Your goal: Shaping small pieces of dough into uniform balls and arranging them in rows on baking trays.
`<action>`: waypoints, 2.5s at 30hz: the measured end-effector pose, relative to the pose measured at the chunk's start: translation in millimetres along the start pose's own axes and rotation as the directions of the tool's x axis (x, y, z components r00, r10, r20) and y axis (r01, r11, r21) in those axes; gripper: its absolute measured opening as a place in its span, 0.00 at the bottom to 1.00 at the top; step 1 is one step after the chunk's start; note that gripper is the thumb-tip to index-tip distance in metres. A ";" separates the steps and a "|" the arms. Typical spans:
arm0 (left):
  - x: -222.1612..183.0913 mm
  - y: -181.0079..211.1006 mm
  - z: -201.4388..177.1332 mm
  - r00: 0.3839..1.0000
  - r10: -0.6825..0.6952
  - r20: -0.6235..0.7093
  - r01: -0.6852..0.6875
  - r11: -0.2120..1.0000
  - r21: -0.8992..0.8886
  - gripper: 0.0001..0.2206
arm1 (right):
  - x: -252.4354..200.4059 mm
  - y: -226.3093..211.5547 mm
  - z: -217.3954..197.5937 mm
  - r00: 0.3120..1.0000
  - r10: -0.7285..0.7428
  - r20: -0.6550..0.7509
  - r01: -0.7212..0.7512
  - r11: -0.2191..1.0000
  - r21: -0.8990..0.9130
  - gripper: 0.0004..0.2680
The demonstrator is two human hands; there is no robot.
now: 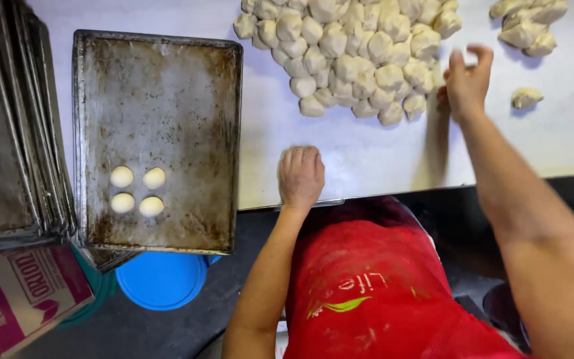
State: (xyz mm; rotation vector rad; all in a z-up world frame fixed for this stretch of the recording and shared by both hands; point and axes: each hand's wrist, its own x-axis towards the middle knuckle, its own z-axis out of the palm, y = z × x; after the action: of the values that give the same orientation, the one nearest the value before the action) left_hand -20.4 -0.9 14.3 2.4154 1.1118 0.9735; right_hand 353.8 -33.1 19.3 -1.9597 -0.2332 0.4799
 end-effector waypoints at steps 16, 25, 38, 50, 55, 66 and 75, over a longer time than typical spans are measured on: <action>10.8 -6.3 -8.6 0.996 -0.059 -0.068 0.048 0.987 -0.151 0.06 | -43.5 37.5 -8.0 0.975 0.101 -0.199 -0.009 0.908 0.418 0.08; 1.7 15.2 -31.2 0.834 -0.369 0.410 0.552 0.575 -0.604 0.31 | -227.1 46.4 17.3 0.921 -0.069 0.384 0.022 0.992 0.125 0.10; -37.2 -37.7 -25.6 0.497 -0.520 0.695 0.743 -0.159 -0.650 0.16 | -152.9 -65.3 10.7 0.332 -0.614 0.716 0.943 0.193 -0.271 0.28; -71.2 -56.6 -55.6 0.999 -0.044 -0.020 0.045 0.996 0.073 0.14 | -206.1 30.2 11.3 0.554 -0.527 0.644 0.759 0.638 -0.131 0.11; 13.9 -77.7 -14.6 0.994 0.103 -0.045 -0.094 0.978 0.185 0.10 | -164.7 56.6 87.1 0.165 -0.658 0.735 0.982 0.041 -0.184 0.15; -19.6 -63.2 -26.4 0.990 0.138 0.002 -0.135 0.969 0.209 0.03 | -157.0 78.6 44.9 0.054 -0.583 0.811 0.998 0.005 -0.063 0.12; -20.8 -30.4 -13.9 0.990 0.085 -0.115 -0.047 0.954 0.295 0.06 | -173.8 55.0 80.3 -0.002 -0.717 0.697 0.996 -0.062 -0.061 0.14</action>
State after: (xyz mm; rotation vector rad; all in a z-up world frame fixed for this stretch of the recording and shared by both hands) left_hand -56.5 3.1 -1.0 2.6698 1.3078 1.0622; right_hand 159.7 -54.8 -20.3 -1.5831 -2.2088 -0.1569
